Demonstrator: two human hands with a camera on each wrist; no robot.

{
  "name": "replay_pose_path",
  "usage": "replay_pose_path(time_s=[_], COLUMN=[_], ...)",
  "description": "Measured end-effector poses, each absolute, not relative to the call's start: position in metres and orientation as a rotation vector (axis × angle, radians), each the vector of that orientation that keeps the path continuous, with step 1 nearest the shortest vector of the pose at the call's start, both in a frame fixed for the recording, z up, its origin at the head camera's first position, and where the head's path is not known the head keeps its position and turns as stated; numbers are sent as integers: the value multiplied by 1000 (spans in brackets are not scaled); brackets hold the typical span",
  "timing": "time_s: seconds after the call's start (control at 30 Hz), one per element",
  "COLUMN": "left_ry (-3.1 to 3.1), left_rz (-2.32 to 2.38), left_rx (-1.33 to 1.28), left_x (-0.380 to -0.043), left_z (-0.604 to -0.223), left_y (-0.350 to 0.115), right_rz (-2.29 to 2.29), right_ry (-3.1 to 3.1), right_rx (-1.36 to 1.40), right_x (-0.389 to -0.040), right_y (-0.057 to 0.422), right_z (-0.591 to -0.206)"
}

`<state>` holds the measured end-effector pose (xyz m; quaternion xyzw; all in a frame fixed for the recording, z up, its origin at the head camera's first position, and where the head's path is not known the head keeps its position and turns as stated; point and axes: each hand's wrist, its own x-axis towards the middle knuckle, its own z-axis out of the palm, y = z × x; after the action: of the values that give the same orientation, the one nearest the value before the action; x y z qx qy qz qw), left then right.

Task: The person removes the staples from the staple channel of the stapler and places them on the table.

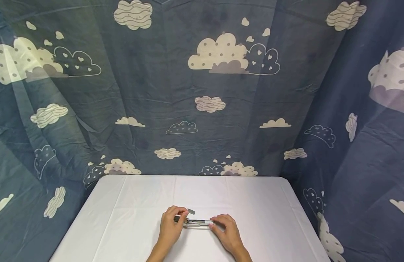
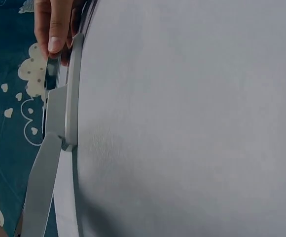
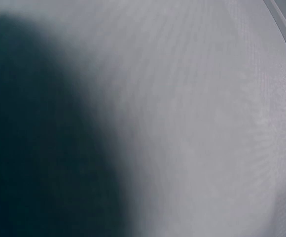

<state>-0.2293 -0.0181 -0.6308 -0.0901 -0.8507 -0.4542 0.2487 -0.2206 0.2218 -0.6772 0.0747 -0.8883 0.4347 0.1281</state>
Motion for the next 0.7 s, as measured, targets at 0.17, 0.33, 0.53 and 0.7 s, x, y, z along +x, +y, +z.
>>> replay_pose_path(time_s=[0.17,0.33,0.53,0.7], left_ry=[-2274,-2206,-2139,-2119], left_rz=[-1266,-1316,-1391,-1422], left_rx=[-232,-198,-163,-132], left_x=[-227,-227,-229,-230], left_z=[-627,-624,-623,-623], left_y=[-31,-50,-77,-97], right_rz=[1241,1227,1244,1222], right_ry=[-2568,-2558,-2574,-2565], right_rx=[233,246,238,255], right_x=[-220,-221,-220,-221], right_y=[221,221,221,221], right_z=[-678,-679,-678,-677])
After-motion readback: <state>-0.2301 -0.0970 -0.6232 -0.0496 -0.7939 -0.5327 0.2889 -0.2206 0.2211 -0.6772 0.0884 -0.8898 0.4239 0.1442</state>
